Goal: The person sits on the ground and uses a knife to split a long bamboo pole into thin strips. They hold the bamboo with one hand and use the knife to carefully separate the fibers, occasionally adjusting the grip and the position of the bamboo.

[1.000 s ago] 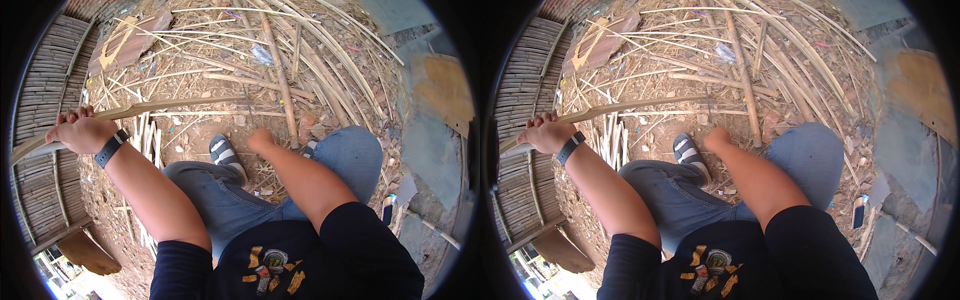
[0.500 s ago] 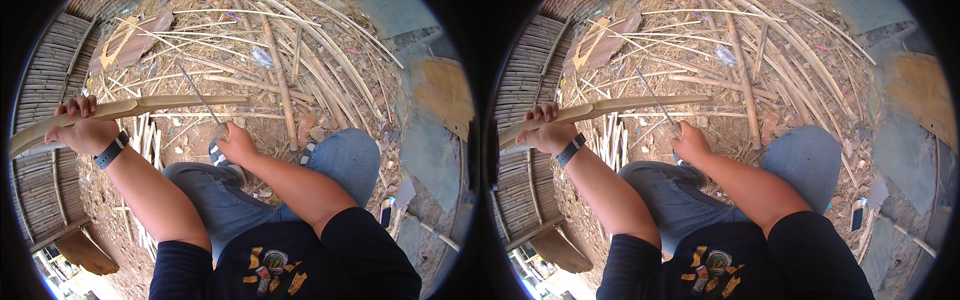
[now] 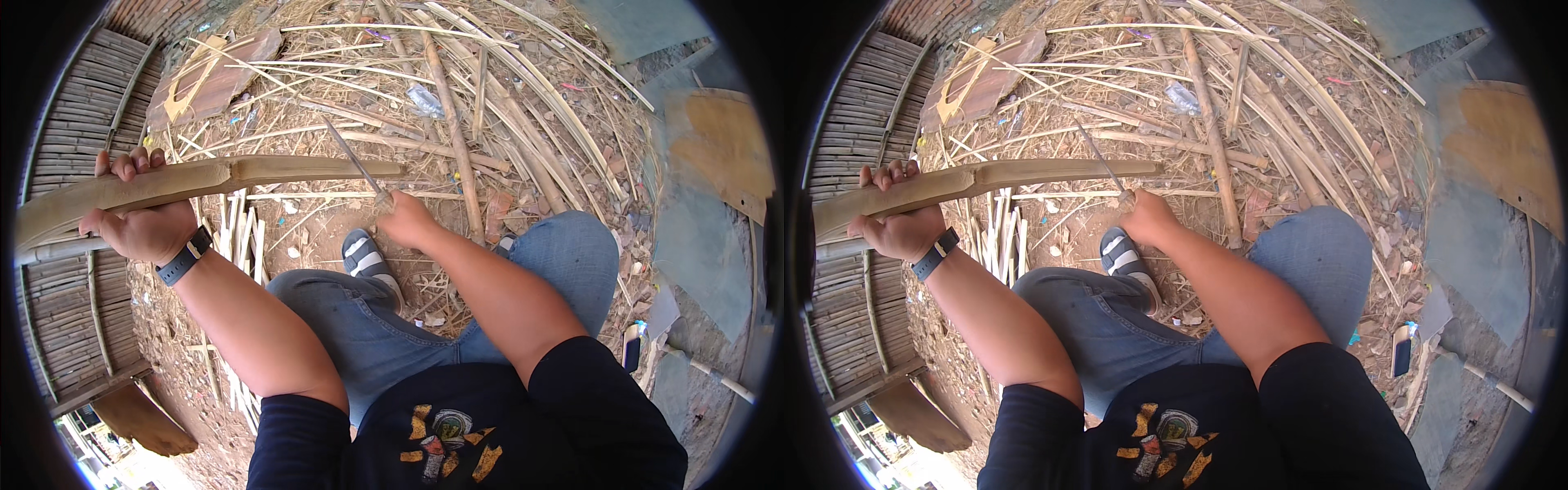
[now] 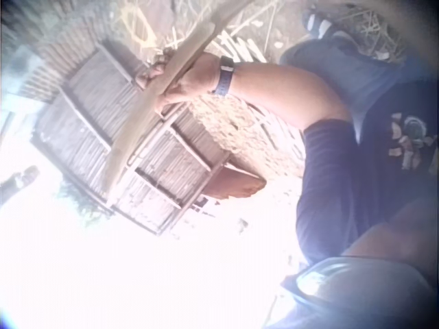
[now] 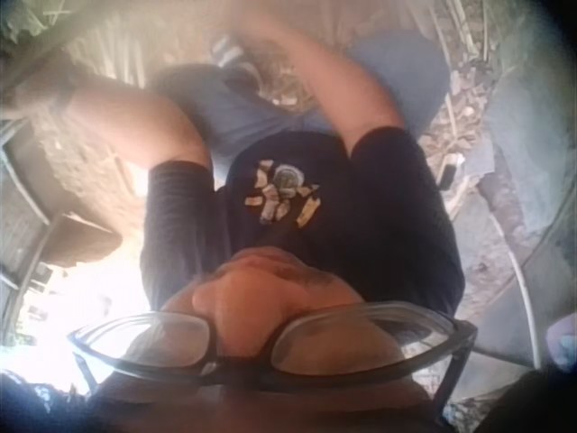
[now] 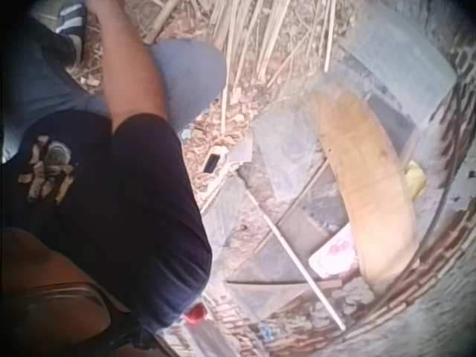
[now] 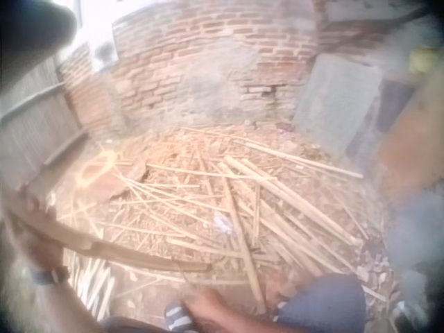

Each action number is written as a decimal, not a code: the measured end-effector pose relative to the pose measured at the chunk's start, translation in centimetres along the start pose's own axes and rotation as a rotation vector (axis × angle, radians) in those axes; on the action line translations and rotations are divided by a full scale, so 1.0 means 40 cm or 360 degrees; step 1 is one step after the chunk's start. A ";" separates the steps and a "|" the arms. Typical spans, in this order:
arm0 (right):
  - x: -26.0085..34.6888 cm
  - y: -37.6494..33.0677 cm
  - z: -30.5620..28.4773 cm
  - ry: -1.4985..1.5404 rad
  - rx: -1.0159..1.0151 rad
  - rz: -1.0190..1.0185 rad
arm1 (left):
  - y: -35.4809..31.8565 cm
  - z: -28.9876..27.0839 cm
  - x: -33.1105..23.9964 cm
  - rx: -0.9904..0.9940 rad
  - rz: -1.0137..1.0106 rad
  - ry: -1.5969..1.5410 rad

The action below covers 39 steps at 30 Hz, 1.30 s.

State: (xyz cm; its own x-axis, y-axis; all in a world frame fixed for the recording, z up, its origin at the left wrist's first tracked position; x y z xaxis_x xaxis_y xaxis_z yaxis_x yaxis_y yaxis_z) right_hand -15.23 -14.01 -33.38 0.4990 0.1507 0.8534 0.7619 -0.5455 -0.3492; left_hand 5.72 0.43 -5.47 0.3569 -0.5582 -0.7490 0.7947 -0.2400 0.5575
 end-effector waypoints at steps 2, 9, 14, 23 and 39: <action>0.069 -0.019 0.005 0.0116 0.0000 -0.0130 | -0.017 0.035 -0.004 -0.0059 0.0040 0.0053; 0.120 -0.056 0.050 0.0262 -0.0015 -0.0457 | -0.011 0.005 0.003 0.0627 -0.0202 -0.0551; -0.079 0.003 0.053 0.0073 -0.0124 0.0022 | 0.004 -0.019 0.013 0.0500 -0.0177 -0.0522; 0.119 -0.063 0.047 0.0203 -0.0047 -0.0491 | -0.006 0.006 0.013 0.0566 -0.0204 -0.0520; 0.268 -0.104 0.000 0.0348 0.0112 -0.0268 | -0.035 0.064 0.012 0.0439 0.0035 -0.0445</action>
State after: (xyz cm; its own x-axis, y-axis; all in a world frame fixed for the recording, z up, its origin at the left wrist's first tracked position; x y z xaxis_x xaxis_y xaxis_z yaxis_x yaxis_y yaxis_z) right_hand -13.07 -10.11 -22.77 0.2678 0.0486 0.9622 0.8572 -0.4680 -0.2149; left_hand 3.51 -1.55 -5.69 0.1945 -0.7513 -0.6307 0.6130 -0.4088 0.6761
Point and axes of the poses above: each hand's wrist, its own y-axis towards the middle knuckle, its own z-axis out of the palm, x = y × z, the point moved 3 cm from there along y, towards the middle knuckle, and after that the axes turned 3 degrees about y, right-handed, at the moved point
